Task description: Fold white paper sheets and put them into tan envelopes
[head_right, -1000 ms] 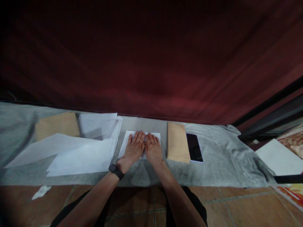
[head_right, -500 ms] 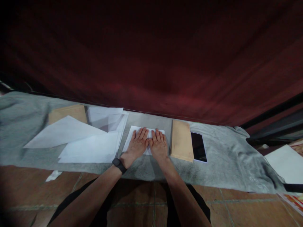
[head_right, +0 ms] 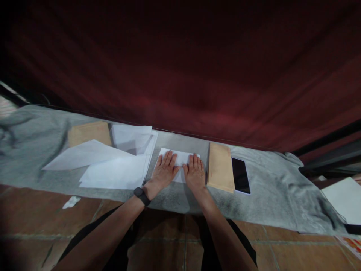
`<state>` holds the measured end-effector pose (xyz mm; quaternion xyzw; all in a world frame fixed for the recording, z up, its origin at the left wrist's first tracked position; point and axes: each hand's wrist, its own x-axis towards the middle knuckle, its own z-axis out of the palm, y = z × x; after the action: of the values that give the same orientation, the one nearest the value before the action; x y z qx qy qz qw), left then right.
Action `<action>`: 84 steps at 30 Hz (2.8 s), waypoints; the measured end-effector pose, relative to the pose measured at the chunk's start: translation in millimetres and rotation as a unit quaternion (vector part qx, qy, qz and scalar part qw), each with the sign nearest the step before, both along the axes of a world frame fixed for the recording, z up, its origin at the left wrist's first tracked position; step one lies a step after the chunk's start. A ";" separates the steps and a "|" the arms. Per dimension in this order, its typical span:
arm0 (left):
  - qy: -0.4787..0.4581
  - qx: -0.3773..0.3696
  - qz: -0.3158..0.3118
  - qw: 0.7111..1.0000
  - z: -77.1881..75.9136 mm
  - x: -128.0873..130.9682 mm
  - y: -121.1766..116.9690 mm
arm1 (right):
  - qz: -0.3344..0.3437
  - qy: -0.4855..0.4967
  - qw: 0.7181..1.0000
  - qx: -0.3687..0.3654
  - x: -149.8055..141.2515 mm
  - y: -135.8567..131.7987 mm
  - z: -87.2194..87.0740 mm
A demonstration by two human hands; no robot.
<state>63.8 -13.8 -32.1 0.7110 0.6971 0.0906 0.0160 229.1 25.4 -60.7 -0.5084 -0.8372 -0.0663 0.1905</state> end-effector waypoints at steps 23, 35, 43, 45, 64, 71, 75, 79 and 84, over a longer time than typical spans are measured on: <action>0.037 0.006 0.020 0.999 1.0 -7.0 -11.5 | 0.057 0.019 0.994 -0.090 -15.7 -24.6 7.0; 0.037 0.032 0.052 0.997 -3.8 -10.1 -22.9 | 0.026 0.003 0.999 -0.035 1.8 -23.5 9.1; 0.017 0.095 -0.055 0.994 -3.4 -1.6 -26.1 | 0.025 0.006 0.999 -0.036 4.6 -23.7 8.7; 0.004 0.095 -0.086 0.992 -5.2 2.3 -26.5 | 0.027 0.007 0.999 -0.038 4.9 -23.0 7.7; -0.009 0.067 -0.114 0.991 -3.3 5.2 -27.2 | 0.009 0.018 0.999 -0.049 14.3 -24.1 4.4; -0.016 0.068 -0.115 0.991 -6.3 5.9 -26.7 | 0.074 0.025 0.993 -0.086 5.1 -23.3 13.7; -0.015 0.055 -0.116 0.992 -4.8 5.9 -27.0 | 0.113 0.027 0.988 -0.106 1.4 -24.5 14.3; -0.009 0.051 -0.116 0.992 -3.1 5.3 -27.6 | 0.102 0.018 0.988 -0.110 4.3 -25.3 13.3; -0.003 0.057 -0.120 0.991 -3.9 3.8 -28.1 | 0.091 0.004 0.990 -0.105 6.4 -27.0 13.4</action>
<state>67.6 -41.9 -36.0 0.7890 0.6004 0.1297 -0.0110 235.5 -1.6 -47.2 -0.4477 -0.8814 0.0415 0.1449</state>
